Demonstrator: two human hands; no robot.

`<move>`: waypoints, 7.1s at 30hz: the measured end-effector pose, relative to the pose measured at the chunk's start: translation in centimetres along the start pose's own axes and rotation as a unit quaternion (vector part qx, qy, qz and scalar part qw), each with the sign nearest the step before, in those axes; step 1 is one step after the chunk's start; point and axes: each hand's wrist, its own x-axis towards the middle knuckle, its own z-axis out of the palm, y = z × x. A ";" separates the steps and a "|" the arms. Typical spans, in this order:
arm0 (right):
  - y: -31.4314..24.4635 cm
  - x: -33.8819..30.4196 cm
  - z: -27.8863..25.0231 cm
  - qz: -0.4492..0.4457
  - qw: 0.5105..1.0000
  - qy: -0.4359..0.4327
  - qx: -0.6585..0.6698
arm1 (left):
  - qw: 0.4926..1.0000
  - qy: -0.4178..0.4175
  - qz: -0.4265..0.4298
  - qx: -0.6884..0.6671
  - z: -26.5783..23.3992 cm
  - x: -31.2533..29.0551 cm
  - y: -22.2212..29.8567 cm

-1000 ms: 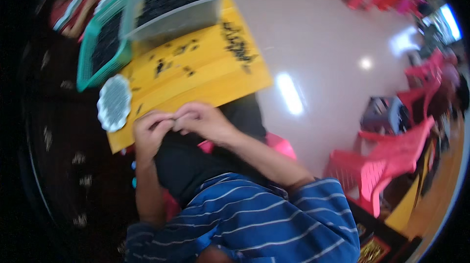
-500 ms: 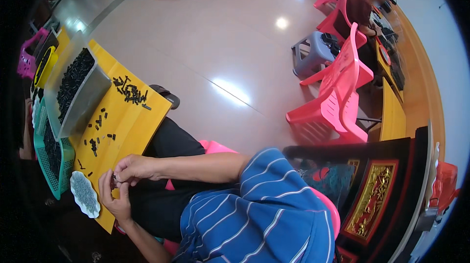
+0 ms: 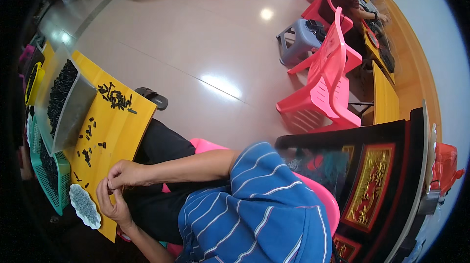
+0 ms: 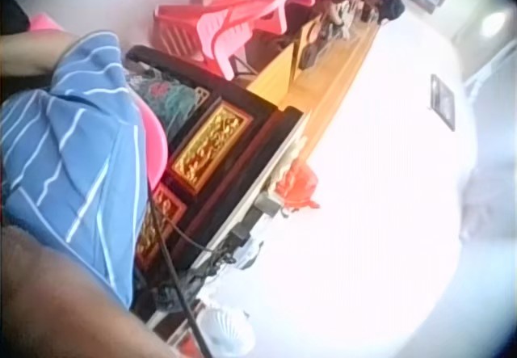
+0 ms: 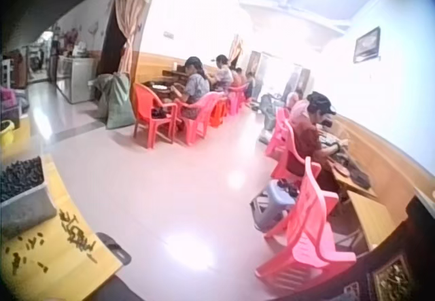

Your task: The person assembles small black metal components by hand at a table, taking parts from a plastic bin and a basket, and placing the assembled items onto the table surface.

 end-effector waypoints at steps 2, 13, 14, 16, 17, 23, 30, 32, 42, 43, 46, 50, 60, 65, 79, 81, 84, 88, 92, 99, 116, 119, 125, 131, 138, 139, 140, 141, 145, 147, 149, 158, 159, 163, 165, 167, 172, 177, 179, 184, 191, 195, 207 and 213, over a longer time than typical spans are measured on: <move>-0.4 -0.4 0.5 -0.060 0.996 0.024 -0.067 | 1.000 -0.001 -0.005 -0.008 -0.1 -0.3 -0.2; -1.1 -0.9 1.2 -0.094 0.985 0.044 -0.141 | 0.999 0.001 0.028 0.036 -0.5 -0.1 0.1; -1.0 -0.8 1.1 -0.092 0.983 0.045 -0.152 | 0.999 -0.004 0.021 0.038 -0.4 -0.1 0.1; -1.0 -0.9 0.9 -0.091 0.980 0.055 -0.167 | 0.999 -0.005 0.023 0.038 -0.2 -0.2 -0.1; -1.0 -1.0 0.8 -0.091 0.977 0.063 -0.179 | 0.999 -0.007 0.025 0.040 0.0 -0.2 -0.2; -1.0 -0.9 0.4 -0.089 0.968 0.081 -0.222 | 0.998 -0.001 0.050 0.047 0.5 -0.2 -0.5; -1.4 -0.6 0.6 -0.076 0.931 0.070 -0.351 | 0.999 0.020 0.020 0.032 -0.1 -0.4 -0.3; -1.0 -1.0 0.0 -0.039 0.984 0.023 -0.175 | 0.999 0.049 -0.021 -0.008 0.7 -0.2 0.0; -2.2 -1.5 1.3 0.078 0.996 0.010 -0.042 | 0.992 0.086 -0.067 -0.055 -1.1 0.8 1.0; -2.2 -1.4 1.2 0.070 0.996 0.003 -0.051 | 0.993 0.085 -0.061 -0.056 -1.2 1.0 1.0; -2.2 -1.0 0.8 0.055 0.997 -0.003 -0.054 | 0.993 0.087 -0.055 -0.058 -1.1 1.2 0.8; -1.8 -0.8 1.3 0.069 0.997 0.012 -0.031 | 0.994 0.062 -0.072 -0.050 -1.3 0.5 0.7; -1.8 -1.3 -0.5 0.076 0.987 -0.024 -0.136 | 0.988 -0.018 -0.099 -0.114 -3.7 1.6 1.7; -1.6 -0.9 -0.4 0.084 0.982 -0.056 -0.162 | 0.954 -0.086 -0.211 -0.196 -6.1 2.2 -0.6; -2.8 -0.9 0.8 0.097 0.980 -0.059 -0.162 | 0.970 0.012 -0.229 0.074 -4.1 5.2 -9.3; -2.6 -1.0 0.7 0.098 0.981 -0.070 -0.150 | 0.969 0.024 -0.226 0.094 -2.4 5.0 -9.9; -2.9 -1.0 0.8 0.122 0.979 -0.070 -0.147 | 0.965 0.035 -0.222 0.138 -0.8 4.9 -11.0; -2.6 -0.9 0.6 0.099 0.982 -0.071 -0.141 | 0.959 0.045 -0.222 0.171 0.1 5.3 -11.5; -2.7 -0.9 0.8 0.089 0.982 -0.065 -0.151 | 0.954 0.034 -0.229 0.191 -0.1 5.2 -11.6; -2.3 -0.4 -0.3 0.052 0.990 -0.037 -0.128 | 0.972 0.019 -0.233 -0.024 -1.0 3.0 -5.9; -2.3 -0.4 -0.2 -0.021 0.992 0.025 -0.123 | 0.949 -0.030 -0.233 -0.212 -1.5 2.3 -3.1; -2.2 -0.1 0.1 -0.015 0.993 0.027 -0.116 | 0.972 0.010 -0.226 -0.069 -0.4 3.2 -6.7; -2.2 -0.3 -0.1 0.011 0.994 -0.003 -0.113 | 0.978 0.061 -0.177 0.096 1.0 5.3 -11.1; -2.0 -0.7 -0.4 0.010 0.989 -0.009 -0.149 | 0.966 0.054 -0.229 0.108 1.7 6.2 -11.4; -2.0 -0.5 -0.2 -0.008 0.992 -0.015 -0.122 | 0.968 0.051 -0.213 0.121 2.5 6.8 -12.1; -2.1 -0.4 -0.2 -0.019 0.993 -0.021 -0.116 | 0.969 0.052 -0.212 0.120 2.5 6.9 -12.0; -2.2 -0.4 -0.1 -0.020 0.993 -0.021 -0.117 | 0.968 0.046 -0.209 0.134 2.5 7.0 -11.9; -2.3 -0.3 -0.1 -0.018 0.993 -0.019 -0.115 | 0.966 0.040 -0.206 0.149 2.6 7.0 -11.7; -2.4 -0.4 0.1 -0.012 0.994 -0.009 -0.106 | 0.964 0.044 -0.201 0.166 2.6 6.2 -11.7; -2.3 -0.4 0.2 -0.012 0.994 -0.014 -0.111 | 0.969 0.067 -0.193 0.141 2.4 5.6 -11.9; -2.2 -0.4 0.3 -0.013 0.993 -0.018 -0.117 | 0.970 0.071 -0.193 0.126 2.2 4.8 -11.9; -2.1 -0.5 -0.3 0.004 0.988 0.018 -0.151 | 0.988 0.004 -0.144 -0.050 -1.8 2.6 -1.4; -2.0 -0.4 -0.4 0.005 0.987 0.021 -0.158 | 0.992 0.005 -0.111 -0.062 -2.0 2.3 -0.7; -1.6 -0.3 -0.3 0.005 0.986 0.013 -0.169 | 0.995 -0.003 -0.084 -0.059 -2.3 1.3 0.6; -1.4 -0.2 -0.5 0.009 0.984 0.007 -0.175 | 0.995 0.000 -0.080 -0.056 -2.5 1.1 0.9; -1.5 -0.3 -0.4 0.012 0.983 0.003 -0.182 | 0.996 0.002 -0.076 -0.054 -2.6 0.9 1.0; -2.2 -0.5 -0.1 0.066 0.983 -0.013 -0.171 | 0.993 0.008 -0.085 -0.086 -2.6 0.2 0.8; -1.9 -0.4 -0.3 0.073 0.984 -0.027 -0.163 | 0.987 0.027 -0.113 -0.107 -2.2 -0.2 0.8; -1.9 -0.5 -0.3 0.076 0.984 -0.025 -0.161 | 0.987 0.033 -0.112 -0.109 -1.9 -0.1 0.9; -1.7 -0.3 -0.2 0.100 0.986 -0.028 -0.132 | 0.989 0.050 -0.093 -0.103 -1.8 -0.1 0.8; -1.6 -0.4 0.3 0.099 0.988 -0.014 -0.122 | 0.990 0.050 -0.080 -0.104 -2.2 0.1 0.7; -1.9 -0.5 0.5 0.103 0.987 -0.020 -0.124 | 0.991 0.067 -0.076 -0.082 -2.2 -0.1 0.7; -2.1 -0.7 0.7 0.097 0.984 -0.033 -0.143 | 0.995 0.056 -0.058 -0.066 -2.5 -0.1 1.0; -1.6 -0.8 1.0 0.034 0.982 -0.020 -0.187 | 0.988 0.044 -0.112 -0.098 -2.1 -0.8 0.6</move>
